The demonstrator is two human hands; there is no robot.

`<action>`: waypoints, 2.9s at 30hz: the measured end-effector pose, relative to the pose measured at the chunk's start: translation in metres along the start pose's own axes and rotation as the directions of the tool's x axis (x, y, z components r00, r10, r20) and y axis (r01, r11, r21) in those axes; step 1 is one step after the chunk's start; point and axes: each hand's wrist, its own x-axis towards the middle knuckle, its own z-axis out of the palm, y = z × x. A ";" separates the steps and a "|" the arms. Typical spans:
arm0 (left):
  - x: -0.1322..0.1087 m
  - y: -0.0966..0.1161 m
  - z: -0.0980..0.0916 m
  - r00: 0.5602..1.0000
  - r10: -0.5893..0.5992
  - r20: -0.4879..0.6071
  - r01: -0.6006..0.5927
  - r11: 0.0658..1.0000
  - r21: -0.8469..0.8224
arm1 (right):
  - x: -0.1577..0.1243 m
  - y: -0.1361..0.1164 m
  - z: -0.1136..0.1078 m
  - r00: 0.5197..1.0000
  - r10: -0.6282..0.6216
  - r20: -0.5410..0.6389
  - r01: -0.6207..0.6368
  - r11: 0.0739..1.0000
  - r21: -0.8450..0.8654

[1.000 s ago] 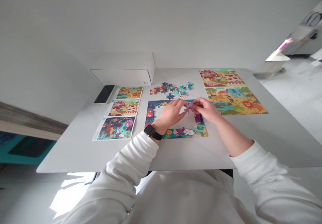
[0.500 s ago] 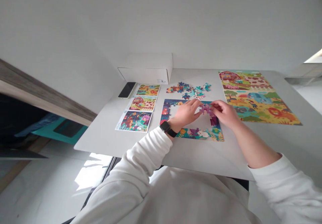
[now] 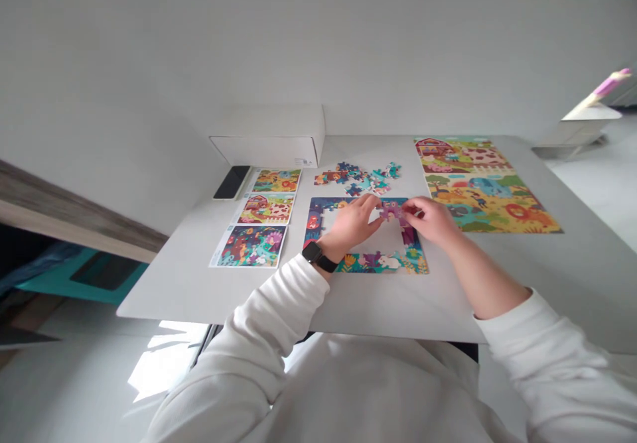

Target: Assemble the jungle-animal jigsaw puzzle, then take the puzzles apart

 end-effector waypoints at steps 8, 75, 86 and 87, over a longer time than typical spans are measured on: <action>0.002 -0.004 0.001 1.000 0.021 0.005 -0.020 0.999 -0.029 | 0.003 -0.001 -0.001 0.999 -0.041 0.030 0.041 0.999 -0.002; 0.016 0.014 0.023 0.961 -0.078 0.265 0.018 0.975 0.223 | 0.003 0.003 0.002 0.974 0.068 0.216 -0.001 0.955 -0.296; 0.011 0.005 0.012 0.958 -0.033 0.286 -0.027 0.978 0.205 | -0.001 0.004 0.003 0.974 0.029 0.224 0.045 0.946 -0.321; 0.009 0.003 0.007 0.959 -0.059 0.276 -0.005 0.975 0.224 | -0.001 0.005 0.003 0.975 0.024 0.220 0.048 0.948 -0.315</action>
